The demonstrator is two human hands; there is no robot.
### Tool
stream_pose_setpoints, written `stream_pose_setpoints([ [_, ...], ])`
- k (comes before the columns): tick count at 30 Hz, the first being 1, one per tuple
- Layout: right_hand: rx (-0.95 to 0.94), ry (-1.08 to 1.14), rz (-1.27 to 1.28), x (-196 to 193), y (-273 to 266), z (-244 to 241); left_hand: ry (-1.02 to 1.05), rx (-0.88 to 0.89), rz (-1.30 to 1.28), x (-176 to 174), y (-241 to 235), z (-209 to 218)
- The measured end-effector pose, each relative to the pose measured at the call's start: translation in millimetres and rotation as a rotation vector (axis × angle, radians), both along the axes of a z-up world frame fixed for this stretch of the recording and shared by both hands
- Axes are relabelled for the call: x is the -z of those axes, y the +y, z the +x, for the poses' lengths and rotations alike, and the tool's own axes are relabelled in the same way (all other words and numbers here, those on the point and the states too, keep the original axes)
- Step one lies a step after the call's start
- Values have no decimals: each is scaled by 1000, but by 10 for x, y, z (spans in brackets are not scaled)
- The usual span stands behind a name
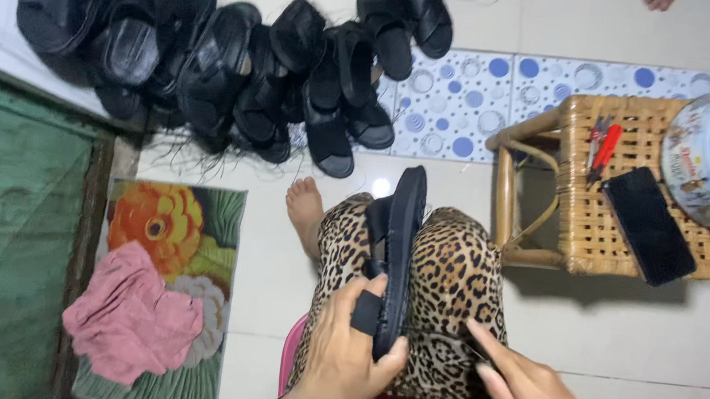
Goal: The person sits on the floor and sews a black slipper using a needle and thread. They hold the slipper on their lap, pull the thread through the sole, and occasionally pick up another slipper from a pile nearby. A smartphone is briefly handled and placed on a chair.
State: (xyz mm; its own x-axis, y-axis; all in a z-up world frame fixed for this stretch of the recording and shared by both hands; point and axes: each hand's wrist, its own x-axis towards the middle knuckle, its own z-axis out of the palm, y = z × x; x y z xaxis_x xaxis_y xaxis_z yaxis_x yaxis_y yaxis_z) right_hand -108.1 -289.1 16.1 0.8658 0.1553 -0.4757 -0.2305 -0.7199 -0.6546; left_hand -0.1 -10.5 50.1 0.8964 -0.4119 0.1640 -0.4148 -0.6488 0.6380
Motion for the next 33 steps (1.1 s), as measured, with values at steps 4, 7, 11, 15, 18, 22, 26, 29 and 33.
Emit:
stream_pose_setpoints([
  [4, 281, 24, 231, -74, 573, 426, 77, 129, -25, -14, -71, 191],
  [7, 621, 135, 1062, 18, 854, 565, 196, 187, -69, 42, -104, 228],
  [11, 917, 114, 1314, 49, 826, 380, 114, 197, -45, 16, -41, 210],
  [15, 924, 77, 1306, -31, 526, 205, 5, 203, -57, 28, -149, 160],
  [18, 935, 28, 1436, -229, 260, 113, 39, 206, -79, 9, -94, 177],
  [22, 945, 51, 1516, -475, 118, 110, -8, 214, -114, -118, -161, 186],
  [26, 862, 13, 1517, -558, -110, 144, 382, 135, -84, -310, 32, 394],
  [29, 995, 26, 1209, -629, -331, 185, 529, 121, -113, -89, 150, 353],
  [33, 1211, -34, 680, -704, -569, 173, 180, 186, -337, 122, -77, 286],
])
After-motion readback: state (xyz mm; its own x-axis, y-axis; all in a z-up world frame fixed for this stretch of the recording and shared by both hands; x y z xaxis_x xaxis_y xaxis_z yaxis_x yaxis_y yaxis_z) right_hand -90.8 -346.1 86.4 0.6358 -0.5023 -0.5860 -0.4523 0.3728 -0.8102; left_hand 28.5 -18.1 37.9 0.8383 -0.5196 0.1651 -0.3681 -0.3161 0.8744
